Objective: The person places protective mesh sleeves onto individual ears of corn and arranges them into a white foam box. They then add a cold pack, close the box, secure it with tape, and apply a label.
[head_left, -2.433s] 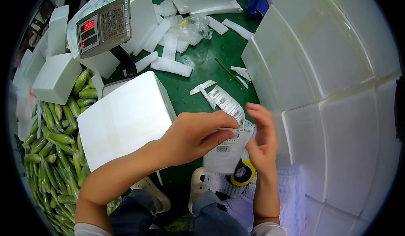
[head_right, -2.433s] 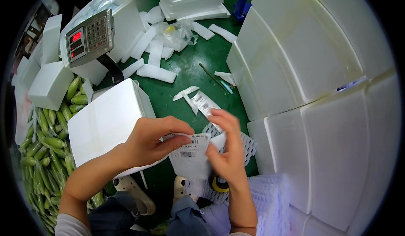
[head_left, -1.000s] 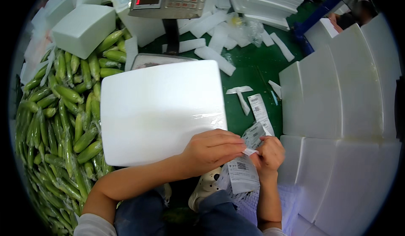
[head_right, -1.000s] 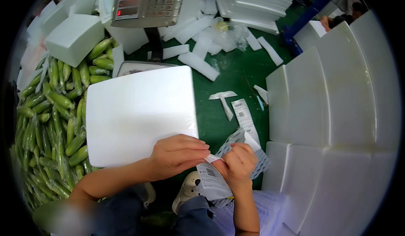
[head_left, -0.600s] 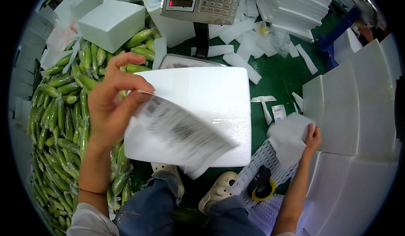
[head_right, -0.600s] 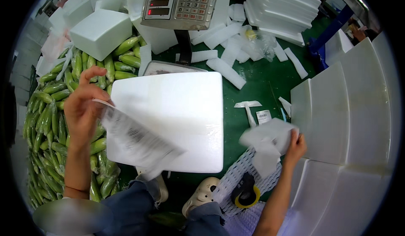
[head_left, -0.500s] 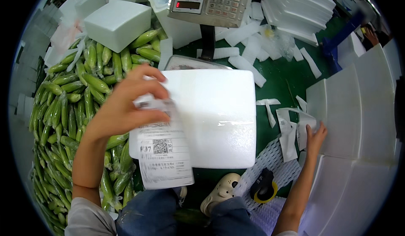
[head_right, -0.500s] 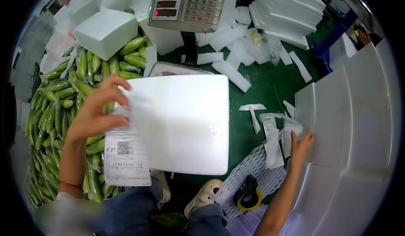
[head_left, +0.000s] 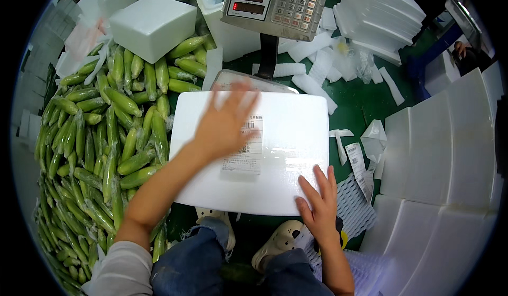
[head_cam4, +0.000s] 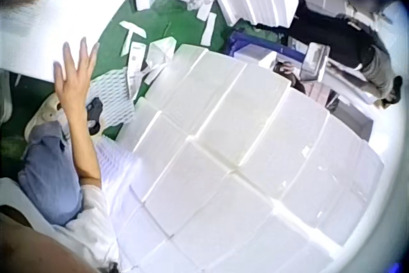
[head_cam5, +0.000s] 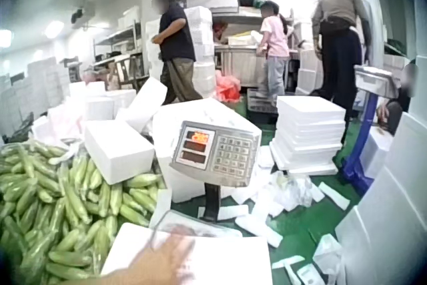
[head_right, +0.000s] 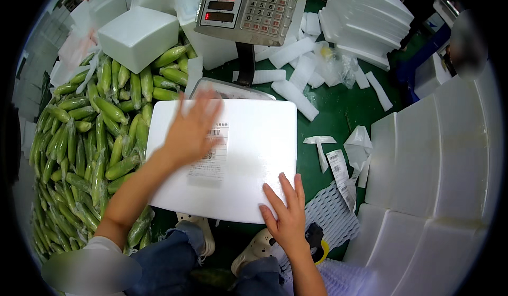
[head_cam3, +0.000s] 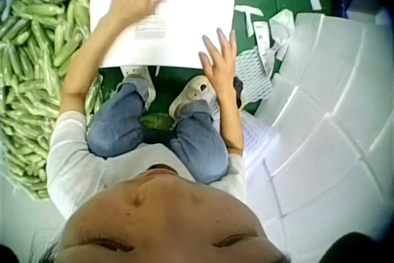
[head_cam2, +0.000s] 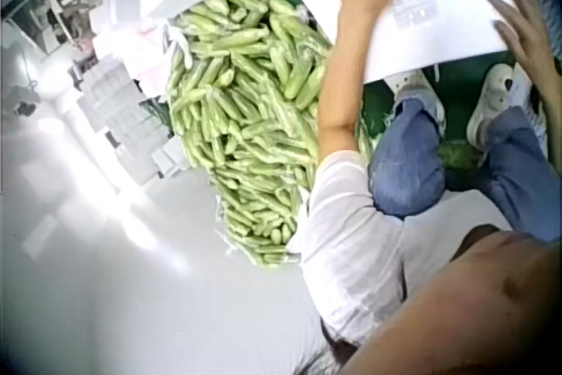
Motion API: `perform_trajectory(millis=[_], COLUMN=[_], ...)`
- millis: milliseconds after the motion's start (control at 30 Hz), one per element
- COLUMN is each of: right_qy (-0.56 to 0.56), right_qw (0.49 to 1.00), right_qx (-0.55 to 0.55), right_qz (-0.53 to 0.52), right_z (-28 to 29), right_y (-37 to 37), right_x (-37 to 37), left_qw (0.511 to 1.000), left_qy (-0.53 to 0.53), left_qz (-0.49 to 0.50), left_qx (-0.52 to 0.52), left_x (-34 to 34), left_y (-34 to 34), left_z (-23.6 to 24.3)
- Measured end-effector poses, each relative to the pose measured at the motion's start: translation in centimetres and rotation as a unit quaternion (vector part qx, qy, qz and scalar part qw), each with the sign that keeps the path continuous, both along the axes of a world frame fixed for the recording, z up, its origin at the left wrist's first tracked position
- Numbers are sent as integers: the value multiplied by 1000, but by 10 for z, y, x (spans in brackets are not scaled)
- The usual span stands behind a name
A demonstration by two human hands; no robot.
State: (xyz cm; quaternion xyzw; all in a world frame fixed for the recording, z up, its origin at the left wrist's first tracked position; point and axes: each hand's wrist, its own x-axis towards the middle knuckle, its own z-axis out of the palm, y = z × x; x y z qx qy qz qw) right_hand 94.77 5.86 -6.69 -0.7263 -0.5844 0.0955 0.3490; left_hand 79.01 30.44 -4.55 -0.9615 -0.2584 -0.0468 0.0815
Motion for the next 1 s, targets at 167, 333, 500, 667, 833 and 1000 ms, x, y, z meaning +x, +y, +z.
perform_trajectory(millis=[167, 333, 500, 667, 833, 1000], right_qy=[12, 44, 44, 77, 63, 53], right_qw=[1000, 999, 997, 994, 994, 995], right_qx=[7, 9, 26, 45, 77, 81], right_qz=[-17, 2, -53, -61, -32, -2], right_z=[-4, -10, -9, -11, -23, -37], right_y=[-9, -6, -11, -8, -5, 3], right_x=[2, -6, -5, -22, -1, -11], left_qw=[936, 969, 990, 965, 963, 988], left_qy=[109, 72, -52, -31, 40, -41], left_qz=[-238, -184, 18, -183, -152, 28], left_qx=[-236, -148, -132, -185, -220, -148], left_x=[-24, -23, 8, -45, -55, -69], left_y=[-80, 10, 21, -111, -82, -24], left_z=[14, -25, -8, 2, 7, 2])
